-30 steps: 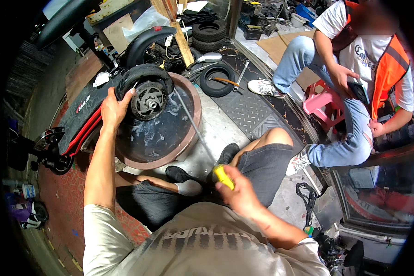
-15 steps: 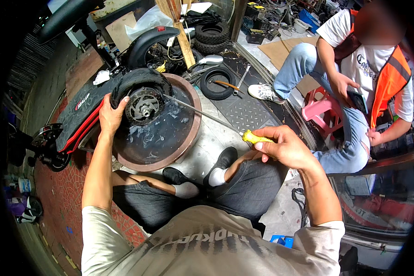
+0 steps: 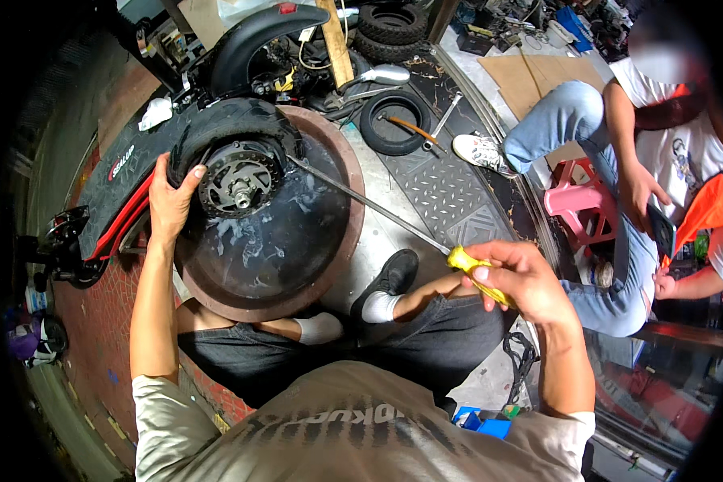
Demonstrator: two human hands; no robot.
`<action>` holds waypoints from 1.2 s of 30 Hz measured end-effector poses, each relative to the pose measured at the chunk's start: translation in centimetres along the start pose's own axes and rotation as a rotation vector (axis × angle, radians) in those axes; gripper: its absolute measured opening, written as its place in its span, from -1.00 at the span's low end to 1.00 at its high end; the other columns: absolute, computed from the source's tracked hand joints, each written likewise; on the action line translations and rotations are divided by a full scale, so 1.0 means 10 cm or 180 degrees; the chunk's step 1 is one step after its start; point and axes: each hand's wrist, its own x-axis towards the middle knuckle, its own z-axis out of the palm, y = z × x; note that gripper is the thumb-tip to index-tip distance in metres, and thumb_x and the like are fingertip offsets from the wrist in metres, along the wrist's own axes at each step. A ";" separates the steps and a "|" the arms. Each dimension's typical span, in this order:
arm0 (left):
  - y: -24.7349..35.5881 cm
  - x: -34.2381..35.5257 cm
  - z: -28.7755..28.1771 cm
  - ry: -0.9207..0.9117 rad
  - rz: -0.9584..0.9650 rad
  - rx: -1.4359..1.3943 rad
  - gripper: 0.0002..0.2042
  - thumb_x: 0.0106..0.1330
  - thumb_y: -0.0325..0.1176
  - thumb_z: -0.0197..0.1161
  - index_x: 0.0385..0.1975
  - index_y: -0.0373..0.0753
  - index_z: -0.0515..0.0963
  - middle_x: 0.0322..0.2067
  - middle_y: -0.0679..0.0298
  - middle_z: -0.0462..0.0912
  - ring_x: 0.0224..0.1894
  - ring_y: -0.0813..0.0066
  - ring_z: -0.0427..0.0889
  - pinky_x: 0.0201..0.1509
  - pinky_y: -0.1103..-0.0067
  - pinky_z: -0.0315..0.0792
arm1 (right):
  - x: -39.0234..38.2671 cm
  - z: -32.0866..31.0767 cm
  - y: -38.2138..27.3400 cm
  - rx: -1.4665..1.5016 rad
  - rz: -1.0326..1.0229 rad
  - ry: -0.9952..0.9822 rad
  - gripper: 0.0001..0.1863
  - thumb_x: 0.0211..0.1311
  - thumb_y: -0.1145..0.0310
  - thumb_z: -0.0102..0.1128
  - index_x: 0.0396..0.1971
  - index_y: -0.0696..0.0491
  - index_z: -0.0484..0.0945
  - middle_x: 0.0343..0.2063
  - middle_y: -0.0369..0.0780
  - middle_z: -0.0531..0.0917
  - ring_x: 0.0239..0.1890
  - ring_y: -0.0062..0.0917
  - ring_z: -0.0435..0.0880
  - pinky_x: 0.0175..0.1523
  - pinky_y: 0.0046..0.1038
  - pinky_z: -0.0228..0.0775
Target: The person uses a screwdriver and tire levers to pry a rubber tire onto the rim of an electric scooter motor wheel while resting the assembly in a basin of water.
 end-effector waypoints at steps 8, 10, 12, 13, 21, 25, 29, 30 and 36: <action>-0.06 0.01 0.04 -0.0066 0.0013 -0.0191 -0.27 0.26 0.00 0.61 0.30 -0.31 0.51 0.04 0.07 0.78 0.09 0.34 0.74 0.29 0.41 0.53 | 0.16 -0.06 0.35 0.1004 0.0118 -0.0005 -0.59 0.36 0.41 0.41 0.14 0.28 0.67 -0.24 0.00 0.82 -0.54 -0.49 0.74 -0.51 -0.59 0.51; -0.06 0.02 0.03 -0.0068 0.0014 -0.0038 -0.24 0.25 0.06 0.61 0.30 -0.31 0.50 0.04 0.04 0.78 0.09 0.30 0.75 0.28 0.39 0.54 | 0.30 -0.26 0.30 0.0748 0.0218 0.0052 -0.60 0.29 0.44 0.43 0.09 0.29 0.70 -0.27 0.00 0.82 -0.56 -0.49 0.74 -0.52 -0.58 0.53; -0.05 0.02 0.03 -0.0040 0.0033 0.0092 -0.23 0.23 0.10 0.60 0.29 -0.31 0.50 0.03 0.03 0.79 0.09 0.28 0.76 0.27 0.38 0.55 | 0.54 -0.53 0.18 0.0581 0.0142 -0.0115 -0.61 0.27 0.45 0.45 0.06 0.30 0.71 -0.27 0.02 0.83 -0.54 -0.47 0.77 -0.52 -0.55 0.58; -0.05 0.03 0.03 -0.0054 0.0029 0.0086 -0.23 0.23 0.10 0.60 0.28 -0.31 0.50 0.03 0.02 0.79 0.09 0.27 0.76 0.27 0.38 0.55 | 0.71 -0.67 0.11 0.0523 0.0020 -0.0250 -0.61 0.27 0.45 0.45 0.05 0.30 0.71 -0.28 0.03 0.83 -0.54 -0.46 0.77 -0.53 -0.55 0.59; -0.03 0.01 0.04 -0.0013 0.0051 0.0009 -0.26 0.22 0.02 0.62 0.26 -0.31 0.50 0.01 0.04 0.79 0.08 0.29 0.77 0.26 0.38 0.56 | 1.96 -1.57 -0.30 -0.0020 0.0039 -0.0888 -0.66 0.25 0.45 0.50 -0.03 0.30 0.75 -0.35 0.06 0.81 -0.62 -0.44 0.74 -0.63 -0.55 0.51; -0.04 0.02 0.03 -0.0058 0.0015 -0.0053 -0.26 0.21 0.01 0.63 0.26 -0.32 0.50 0.01 0.06 0.79 0.09 0.28 0.77 0.28 0.38 0.56 | 1.78 -1.34 -0.39 -0.0230 0.0176 -0.0610 -0.69 0.24 0.46 0.51 -0.06 0.28 0.76 -0.35 0.04 0.82 -0.55 -0.46 0.78 -0.63 -0.55 0.53; -0.05 0.03 0.04 -0.0009 0.0074 0.0150 -0.26 0.23 0.07 0.61 0.25 -0.32 0.52 0.00 0.04 0.79 0.09 0.25 0.77 0.27 0.36 0.56 | 1.07 -0.78 -0.27 0.0006 0.0363 -0.0120 -0.70 0.30 0.48 0.45 -0.02 0.29 0.74 -0.35 -0.01 0.82 -0.51 -0.47 0.80 -0.60 -0.55 0.57; -0.06 0.04 0.04 -0.0035 -0.0034 0.0176 -0.26 0.24 0.08 0.60 0.26 -0.31 0.52 0.00 0.02 0.79 0.09 0.26 0.77 0.27 0.36 0.56 | 1.00 -0.70 -0.23 0.0138 0.0363 -0.0281 -0.72 0.33 0.49 0.42 -0.01 0.28 0.74 -0.38 -0.04 0.82 -0.57 -0.51 0.75 -0.59 -0.56 0.55; -0.07 0.05 0.04 0.0036 0.0064 0.0137 -0.26 0.25 0.05 0.61 0.28 -0.32 0.52 -0.01 0.01 0.80 0.06 0.23 0.78 0.25 0.37 0.56 | 1.28 -0.85 -0.27 -0.0222 0.0090 -0.0476 -0.73 0.37 0.41 0.42 -0.02 0.23 0.76 -0.40 -0.09 0.83 -0.66 -0.59 0.67 -0.62 -0.60 0.47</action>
